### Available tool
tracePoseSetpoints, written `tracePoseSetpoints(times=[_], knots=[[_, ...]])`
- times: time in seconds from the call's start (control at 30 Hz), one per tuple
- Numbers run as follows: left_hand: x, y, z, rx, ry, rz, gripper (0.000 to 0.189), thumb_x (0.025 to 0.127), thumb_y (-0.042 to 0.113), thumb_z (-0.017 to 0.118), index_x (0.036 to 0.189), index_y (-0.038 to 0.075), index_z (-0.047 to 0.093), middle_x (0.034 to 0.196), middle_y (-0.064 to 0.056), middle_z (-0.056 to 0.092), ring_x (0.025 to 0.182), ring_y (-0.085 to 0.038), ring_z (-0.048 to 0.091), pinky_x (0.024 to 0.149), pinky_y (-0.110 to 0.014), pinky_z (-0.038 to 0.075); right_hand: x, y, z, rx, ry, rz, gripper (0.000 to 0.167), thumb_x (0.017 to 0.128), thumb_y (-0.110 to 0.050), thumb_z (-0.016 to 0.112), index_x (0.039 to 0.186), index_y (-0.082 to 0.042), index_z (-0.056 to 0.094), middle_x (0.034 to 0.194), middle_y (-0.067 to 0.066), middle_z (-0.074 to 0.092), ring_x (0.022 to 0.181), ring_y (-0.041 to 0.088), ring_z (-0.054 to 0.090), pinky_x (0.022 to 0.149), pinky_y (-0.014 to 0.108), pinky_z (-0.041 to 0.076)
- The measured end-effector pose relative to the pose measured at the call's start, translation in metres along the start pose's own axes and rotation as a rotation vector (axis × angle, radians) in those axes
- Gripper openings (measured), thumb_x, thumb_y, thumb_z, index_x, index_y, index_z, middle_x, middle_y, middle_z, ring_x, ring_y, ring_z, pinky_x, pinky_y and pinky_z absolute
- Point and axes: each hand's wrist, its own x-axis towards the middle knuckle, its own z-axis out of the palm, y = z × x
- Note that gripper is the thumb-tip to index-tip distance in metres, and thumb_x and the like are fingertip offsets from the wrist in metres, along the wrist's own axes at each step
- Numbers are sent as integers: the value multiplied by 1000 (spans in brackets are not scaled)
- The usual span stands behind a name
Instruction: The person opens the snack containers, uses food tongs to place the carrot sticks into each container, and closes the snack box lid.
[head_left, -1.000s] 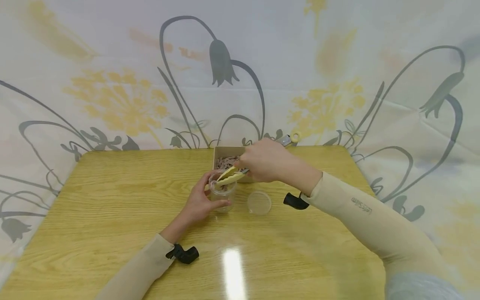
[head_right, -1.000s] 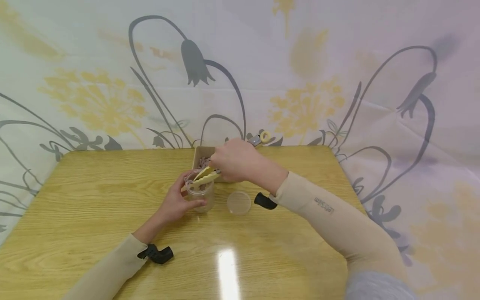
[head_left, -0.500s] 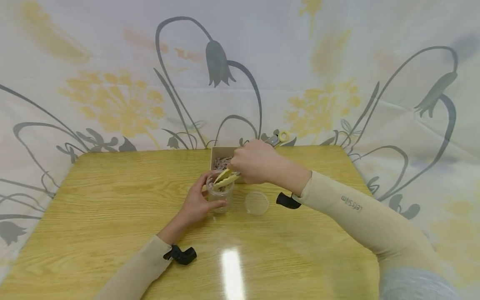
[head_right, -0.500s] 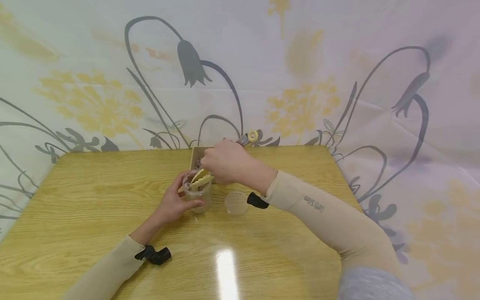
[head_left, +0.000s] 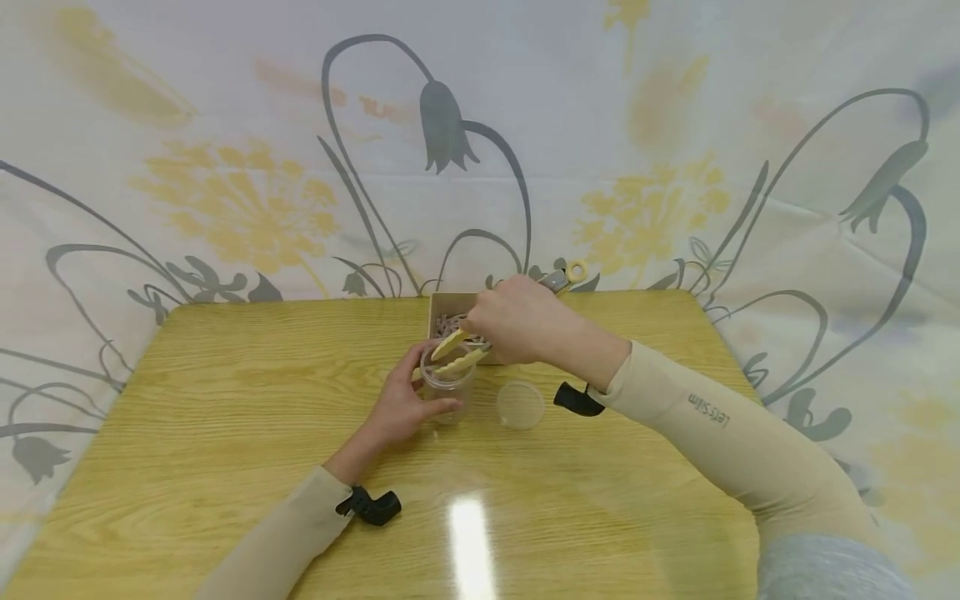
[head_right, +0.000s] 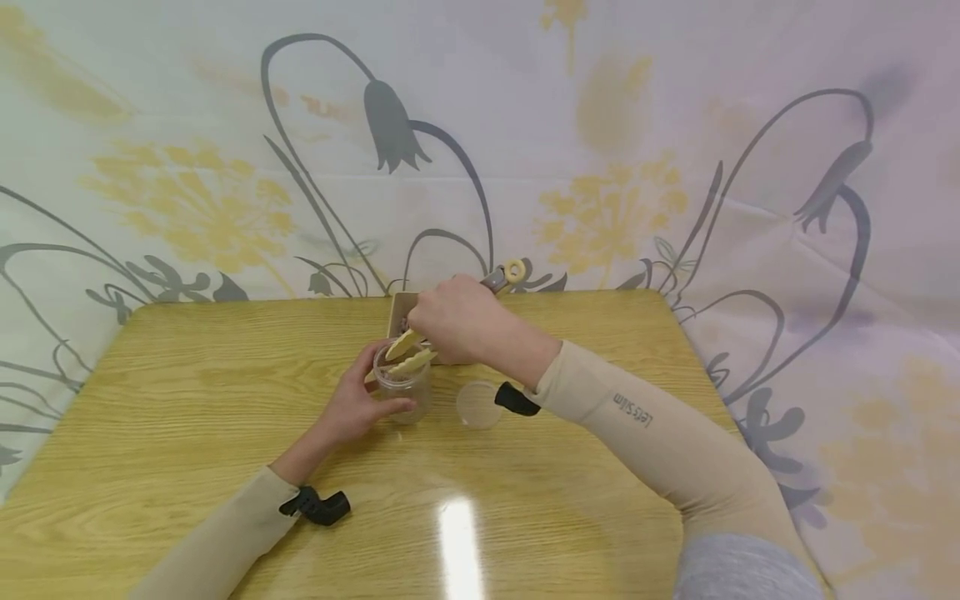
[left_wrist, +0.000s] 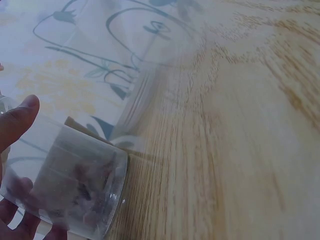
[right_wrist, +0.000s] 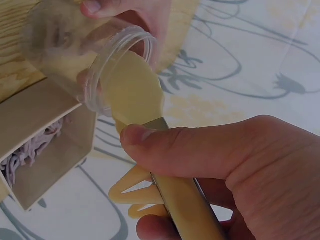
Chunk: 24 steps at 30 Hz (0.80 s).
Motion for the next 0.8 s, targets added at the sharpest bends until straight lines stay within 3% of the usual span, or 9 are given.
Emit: tracePoseSetpoints(times=[0.1,0.33,0.57,0.8], knots=[[0,0,-1,15,-3,6,82,76,6,87,145,16,44,141,-9,50,127,-29,48,103,-57,44,-1,1,-2,21,-1,5,17,82,-18,78,98,-23,75,75,-4,63,57,15,51,53,35,51],[-6,37,-3,1,-18,-37,80,77,-1,85,145,2,42,140,-22,48,128,-38,47,104,-57,42,-11,11,-4,98,-44,49,35,83,-25,81,116,-28,74,83,-5,66,72,18,60,56,37,53],[-5,39,-3,-1,-11,-21,80,75,-2,85,143,-1,43,138,-29,48,130,-40,45,104,-59,41,-26,31,2,211,-38,110,53,83,-24,81,134,-27,66,105,0,72,87,22,67,66,42,57],[-7,41,-3,-7,1,-11,80,74,-5,85,142,-1,43,137,-30,49,131,-43,43,105,-61,39,-37,53,16,359,-2,204,60,83,-28,82,139,-22,61,128,2,66,104,26,67,77,46,57]])
